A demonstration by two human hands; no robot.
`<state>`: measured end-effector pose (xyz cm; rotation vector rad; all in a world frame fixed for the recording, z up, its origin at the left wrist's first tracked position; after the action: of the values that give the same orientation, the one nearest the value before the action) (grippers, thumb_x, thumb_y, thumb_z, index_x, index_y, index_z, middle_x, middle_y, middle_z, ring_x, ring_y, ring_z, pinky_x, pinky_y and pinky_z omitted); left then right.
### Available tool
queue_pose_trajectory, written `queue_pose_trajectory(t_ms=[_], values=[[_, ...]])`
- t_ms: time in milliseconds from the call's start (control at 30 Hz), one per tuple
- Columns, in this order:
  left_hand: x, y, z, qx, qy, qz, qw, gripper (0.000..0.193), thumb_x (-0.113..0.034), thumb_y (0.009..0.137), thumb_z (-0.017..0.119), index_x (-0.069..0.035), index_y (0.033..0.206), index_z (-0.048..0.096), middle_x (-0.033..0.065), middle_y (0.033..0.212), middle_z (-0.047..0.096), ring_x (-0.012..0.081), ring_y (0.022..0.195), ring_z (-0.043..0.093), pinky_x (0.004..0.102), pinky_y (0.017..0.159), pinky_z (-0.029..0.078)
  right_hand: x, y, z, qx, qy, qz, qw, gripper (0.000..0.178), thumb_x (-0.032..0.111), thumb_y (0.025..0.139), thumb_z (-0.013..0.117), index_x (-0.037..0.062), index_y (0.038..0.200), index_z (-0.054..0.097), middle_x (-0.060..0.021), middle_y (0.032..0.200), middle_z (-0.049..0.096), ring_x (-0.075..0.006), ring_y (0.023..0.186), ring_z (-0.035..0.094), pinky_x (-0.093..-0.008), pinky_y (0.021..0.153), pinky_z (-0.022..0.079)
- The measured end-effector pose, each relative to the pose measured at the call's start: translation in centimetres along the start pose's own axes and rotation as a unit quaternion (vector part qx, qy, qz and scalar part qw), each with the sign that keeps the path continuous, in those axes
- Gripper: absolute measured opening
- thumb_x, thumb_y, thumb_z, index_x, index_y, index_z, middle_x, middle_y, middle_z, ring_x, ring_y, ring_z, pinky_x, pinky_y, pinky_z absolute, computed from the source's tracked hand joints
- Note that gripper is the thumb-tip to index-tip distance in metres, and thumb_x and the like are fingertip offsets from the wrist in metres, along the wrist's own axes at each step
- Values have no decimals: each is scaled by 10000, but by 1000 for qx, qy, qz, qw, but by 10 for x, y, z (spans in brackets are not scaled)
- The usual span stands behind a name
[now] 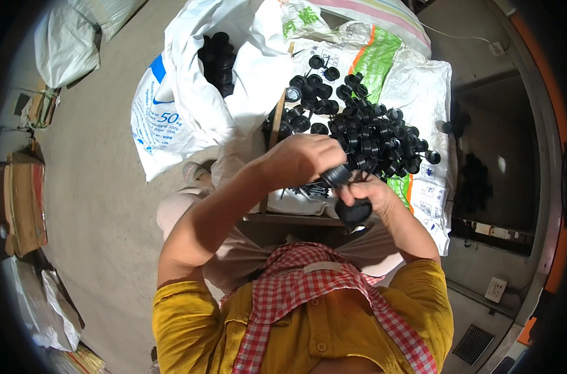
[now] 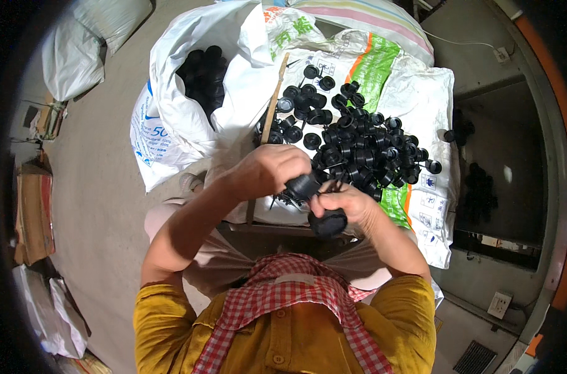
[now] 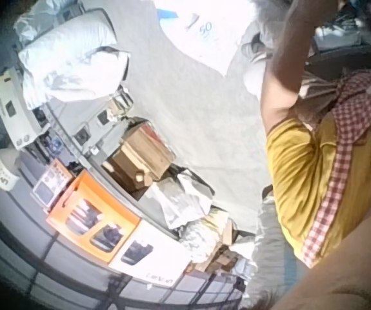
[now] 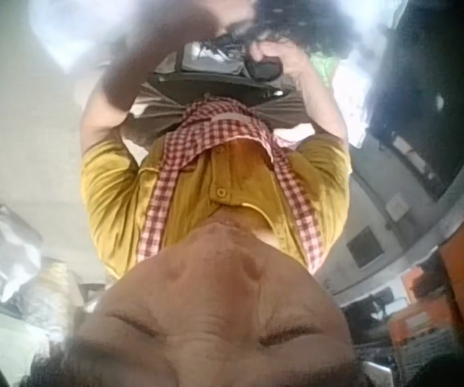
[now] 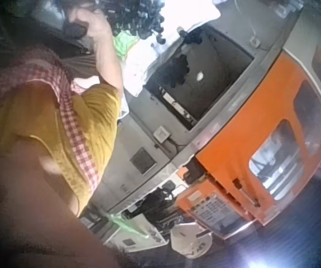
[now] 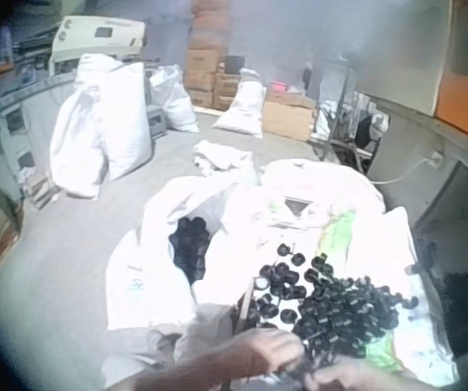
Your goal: The person sits on the floor and repeatedly picks up black plastic caps and metal rods, inserting the rods into the caps. The assembled units are placed into a white sack to the left.
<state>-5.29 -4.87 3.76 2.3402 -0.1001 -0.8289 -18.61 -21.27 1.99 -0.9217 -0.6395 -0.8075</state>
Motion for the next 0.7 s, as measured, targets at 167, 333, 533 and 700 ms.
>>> queue_pose_trajectory(t_ms=[167, 333, 533, 700], values=[[42, -15, -20, -338, -416, -224, 814, 231, -193, 956, 534, 22, 1029, 581, 112, 1028, 674, 234, 885, 680, 343, 816, 544, -1, 13, -3, 242, 284, -294, 880, 350, 350, 876, 609, 59, 681, 593, -37, 646, 440, -144, 567, 430, -290, 505, 336], [30, -26, 39, -17, -93, -168, 981, 382, -192, 935, 578, -14, 1267, 517, 86, 1276, 524, 168, 1109, 564, 296, 895, 503, -12, 61, -27, -175, 251, -356, 883, 358, 409, 946, 526, 71, 886, 626, -69, 913, 636, -194, 829, 605, -339, 790, 491], [37, -12, 40, -141, -425, -456, 769, 405, 13, 786, 620, -13, 1186, 564, 62, 987, 629, 151, 929, 614, 311, 798, 500, 4, 95, -27, -428, -120, -368, 817, 274, -2, 907, 526, 15, 1155, 641, -48, 960, 645, -116, 881, 579, -247, 790, 468], [34, 12, -12, -4, 189, -329, 925, 451, 4, 711, 660, -50, 1154, 599, 172, 1032, 637, 297, 902, 622, 371, 801, 490, -6, 118, -86, -554, -316, -334, 694, 426, -165, 725, 511, 31, 1069, 669, -132, 939, 677, -227, 873, 666, -303, 780, 517]])
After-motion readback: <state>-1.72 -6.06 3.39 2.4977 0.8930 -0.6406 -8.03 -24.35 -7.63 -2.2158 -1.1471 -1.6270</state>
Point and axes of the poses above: each hand's wrist, its own y-axis towards the middle knuckle, its own z-axis out of the palm, x = y × z, the point moved 2 cm from there along y, towards the middle knuckle
